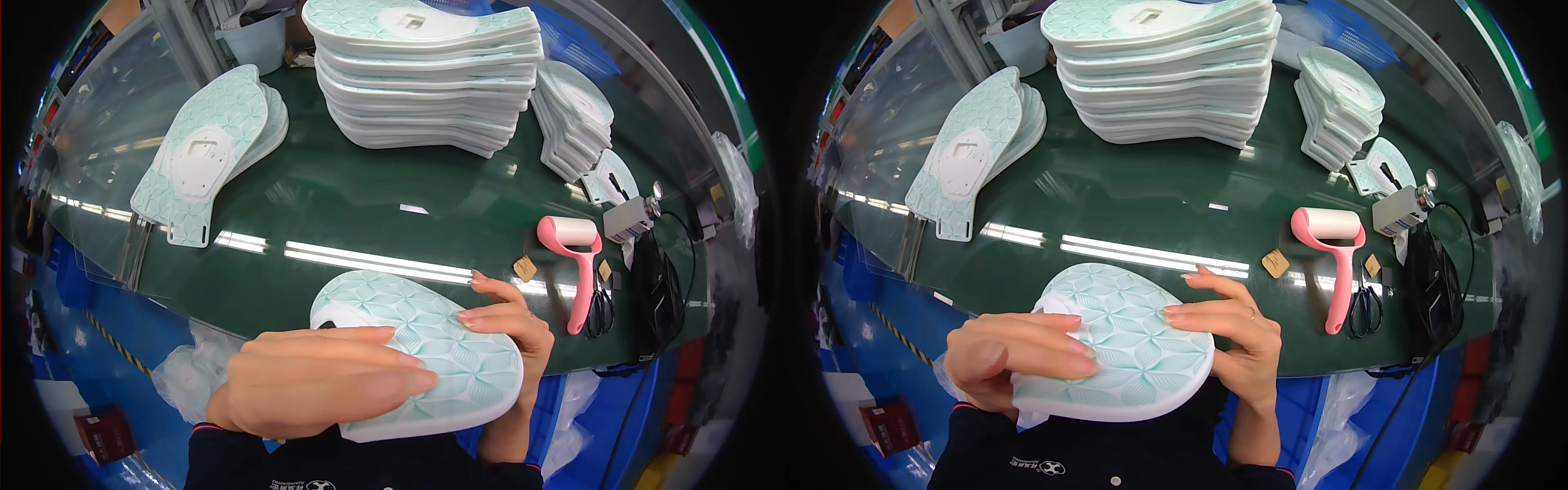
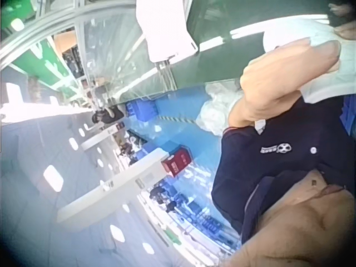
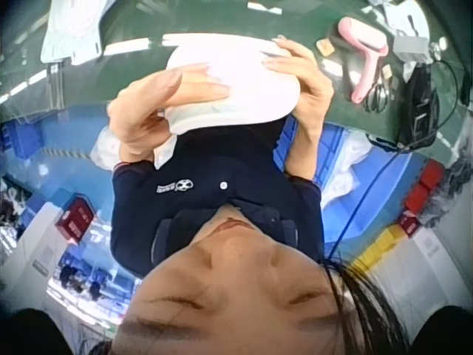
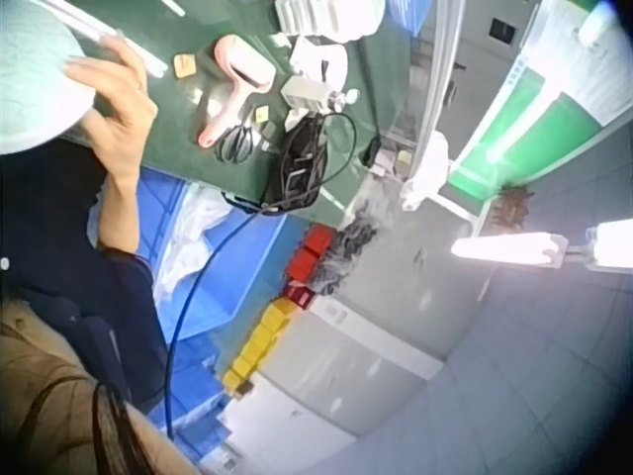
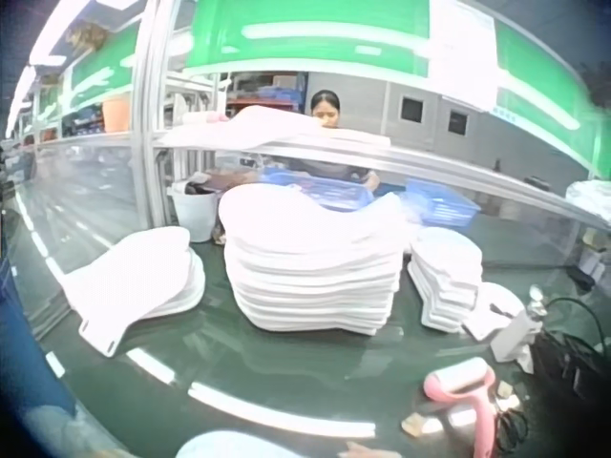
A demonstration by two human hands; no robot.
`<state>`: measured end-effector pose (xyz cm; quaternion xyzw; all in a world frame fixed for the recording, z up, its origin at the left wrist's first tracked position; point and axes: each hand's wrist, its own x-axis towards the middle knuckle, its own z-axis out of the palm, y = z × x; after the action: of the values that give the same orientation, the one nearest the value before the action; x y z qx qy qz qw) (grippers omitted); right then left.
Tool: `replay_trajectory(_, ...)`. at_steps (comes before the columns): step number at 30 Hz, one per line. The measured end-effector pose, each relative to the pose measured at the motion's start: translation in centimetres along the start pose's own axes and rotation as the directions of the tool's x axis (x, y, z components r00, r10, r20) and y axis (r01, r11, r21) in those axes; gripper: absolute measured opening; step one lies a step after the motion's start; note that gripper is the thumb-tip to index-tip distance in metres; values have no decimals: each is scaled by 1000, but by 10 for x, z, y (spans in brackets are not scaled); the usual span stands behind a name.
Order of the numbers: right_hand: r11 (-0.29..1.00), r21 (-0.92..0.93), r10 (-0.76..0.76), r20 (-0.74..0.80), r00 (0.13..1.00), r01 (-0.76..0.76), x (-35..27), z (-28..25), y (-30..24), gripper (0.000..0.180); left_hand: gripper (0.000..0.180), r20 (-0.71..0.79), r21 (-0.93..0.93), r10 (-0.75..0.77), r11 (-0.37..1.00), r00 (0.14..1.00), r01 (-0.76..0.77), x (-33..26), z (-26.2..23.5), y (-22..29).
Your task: The person cleans white plastic shoe insoles on a green workbench. They use a pink lint roller to remove debris from the patterned top surface and the plain bottom surface of each insole. The person handles the insoles one at a time, flipping them over to treat both sides before stacking them.
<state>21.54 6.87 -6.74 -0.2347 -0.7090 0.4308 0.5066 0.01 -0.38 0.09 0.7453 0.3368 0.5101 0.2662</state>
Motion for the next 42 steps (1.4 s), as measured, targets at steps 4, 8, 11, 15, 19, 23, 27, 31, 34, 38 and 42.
replay_trajectory(4, 1000, -21, -1, -10, 1000, 1, 0, 0, -1, 27, 26, -43, -41, 14, 999, 999, -16, 0, 2, 0)
replay_trajectory(8, 999, -34, -2, -10, 1000, 1, 0, 1, -1, 26, 25, -32, -35, 18, 999, 999, -19, 0, 0, -1)
replay_trajectory(11, 999, -34, -20, -13, 1000, 20, 0, 0, 1, 28, 27, 7, -9, 11, 1000, 1000, -11, 0, -2, -1)
replay_trajectory(15, 975, 217, 1, -176, 984, 38, -4, -3, 4, 34, 32, -146, 48, -23, 998, 989, 30, -4, 6, -1)
replay_trajectory(19, 987, -135, -114, -175, 978, 91, 13, -3, -30, 38, 58, -155, 439, 78, 898, 985, -2, -1, 7, 3)
replay_trajectory(23, 775, -533, -282, 192, 940, 341, 26, 12, -66, 29, 48, 114, 438, -162, 894, 980, 97, 16, 16, -10)
replay_trajectory(27, 850, -501, -275, -157, 949, 163, 14, -4, -38, 74, 42, -63, 276, -113, 953, 992, 126, 10, 7, -17)
replay_trajectory(31, 966, 108, 256, -287, 923, -234, -23, 15, -20, 90, 25, -305, -239, -162, 967, 938, 89, 2, 15, -26)
replay_trajectory(34, 879, 409, 339, -175, 924, -245, -22, 19, -25, 63, 25, -325, -431, -250, 898, 912, 93, -8, 22, -32)
replay_trajectory(38, 920, 374, 243, -311, 919, -116, -19, 14, -35, 68, 27, -267, -430, -442, 850, 856, 305, -18, 22, -20)
replay_trajectory(42, 900, 426, 280, -396, 874, -94, -11, 15, -50, 81, 29, -222, -341, -472, 858, 853, 385, -23, 24, -20)
